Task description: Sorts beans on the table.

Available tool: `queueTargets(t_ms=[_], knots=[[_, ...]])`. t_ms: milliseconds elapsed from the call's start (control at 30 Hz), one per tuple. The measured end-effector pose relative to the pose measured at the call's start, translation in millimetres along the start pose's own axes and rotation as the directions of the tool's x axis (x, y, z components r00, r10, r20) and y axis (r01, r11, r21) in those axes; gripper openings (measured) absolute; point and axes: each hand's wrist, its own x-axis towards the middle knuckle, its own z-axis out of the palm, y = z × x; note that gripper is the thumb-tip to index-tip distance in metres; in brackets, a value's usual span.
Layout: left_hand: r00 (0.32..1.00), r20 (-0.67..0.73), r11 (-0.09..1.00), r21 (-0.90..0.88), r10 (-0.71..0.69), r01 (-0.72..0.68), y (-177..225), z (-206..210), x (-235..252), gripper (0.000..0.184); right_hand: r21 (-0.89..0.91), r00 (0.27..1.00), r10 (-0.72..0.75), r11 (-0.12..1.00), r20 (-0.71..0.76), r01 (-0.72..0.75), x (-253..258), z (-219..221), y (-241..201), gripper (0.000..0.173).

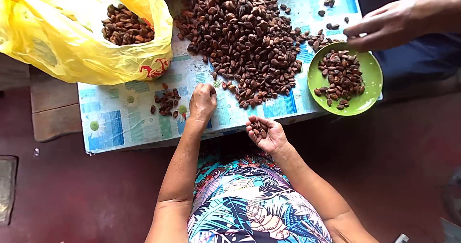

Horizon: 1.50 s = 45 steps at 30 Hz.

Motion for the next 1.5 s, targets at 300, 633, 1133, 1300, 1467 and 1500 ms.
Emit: queueTargets(t_ms=[300, 633, 1133, 1300, 1467, 1500], knots=[[0.984, -0.007, 0.984, -0.025, 0.179, -0.179, 15, 22, 21, 0.031, 0.04, 1.0, 0.004, 0.999, 0.017, -0.005, -1, -5, 0, 0.044], [0.957, 0.288, 0.18, -0.94, -0.044, 0.291, 51, 15, 7, 0.016, 0.042, 0.989, -0.145, 0.989, 0.04, 0.144, -3, -4, -28, 0.044], [0.781, 0.608, -0.117, -0.773, 0.139, 0.623, 117, 29, 21, 0.024, -0.129, 0.799, -0.601, 0.793, -0.008, 0.595, -29, -21, -132, 0.046], [0.821, 0.557, -0.152, -0.807, 0.127, 0.571, 136, 31, 24, 0.014, -0.863, 0.23, -0.965, 0.009, 0.125, 0.506, -15, -55, -204, 0.026], [0.836, 0.542, -0.106, -0.829, 0.09, 0.549, 146, 31, 25, 0.013, -0.858, 0.259, -0.819, -0.5, 0.513, 0.12, -11, -78, -205, 0.027], [0.838, 0.538, -0.081, -0.835, 0.089, 0.544, 147, 32, 26, 0.013, -0.847, 0.249, -0.812, -0.524, 0.527, 0.086, -8, -78, -203, 0.027]])
